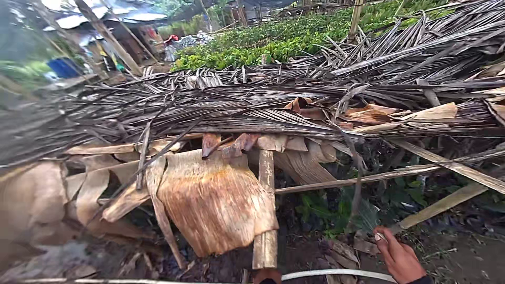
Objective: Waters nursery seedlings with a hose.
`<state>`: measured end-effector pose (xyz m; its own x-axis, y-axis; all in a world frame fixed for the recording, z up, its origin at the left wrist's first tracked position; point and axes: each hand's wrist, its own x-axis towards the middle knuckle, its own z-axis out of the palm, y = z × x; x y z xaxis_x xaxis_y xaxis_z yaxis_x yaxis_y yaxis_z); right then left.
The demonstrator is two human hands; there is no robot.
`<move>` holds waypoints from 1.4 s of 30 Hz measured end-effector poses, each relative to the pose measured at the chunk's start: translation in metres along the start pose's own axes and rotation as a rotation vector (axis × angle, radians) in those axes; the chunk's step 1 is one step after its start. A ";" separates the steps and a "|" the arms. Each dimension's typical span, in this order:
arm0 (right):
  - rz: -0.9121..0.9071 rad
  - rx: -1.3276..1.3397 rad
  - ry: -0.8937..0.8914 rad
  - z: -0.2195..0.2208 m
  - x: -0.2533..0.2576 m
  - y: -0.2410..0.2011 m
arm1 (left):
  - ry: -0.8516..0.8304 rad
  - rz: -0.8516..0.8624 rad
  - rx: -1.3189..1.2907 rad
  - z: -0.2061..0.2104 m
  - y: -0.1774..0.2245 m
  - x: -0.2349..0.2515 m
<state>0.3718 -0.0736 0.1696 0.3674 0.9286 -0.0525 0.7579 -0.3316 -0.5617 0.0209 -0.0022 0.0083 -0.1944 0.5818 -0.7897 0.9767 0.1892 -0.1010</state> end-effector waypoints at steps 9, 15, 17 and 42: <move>-0.087 -0.128 -0.132 -0.059 0.014 0.056 | -0.144 0.403 0.285 -0.014 0.130 -0.093; -0.077 -0.102 -0.251 -0.067 0.029 0.038 | -0.188 0.396 0.236 0.000 0.089 -0.062; -0.048 -0.057 -0.258 -0.059 0.033 0.032 | -0.165 0.294 0.162 -0.002 0.054 -0.038; -0.019 0.029 -0.108 -0.063 0.083 0.039 | -0.014 -0.238 -0.384 0.094 -0.003 -0.026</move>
<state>0.4660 -0.0204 0.1957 0.2913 0.9479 -0.1292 0.7477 -0.3098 -0.5874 0.0315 -0.0929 -0.0277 -0.4061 0.4761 -0.7800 0.7999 0.5979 -0.0515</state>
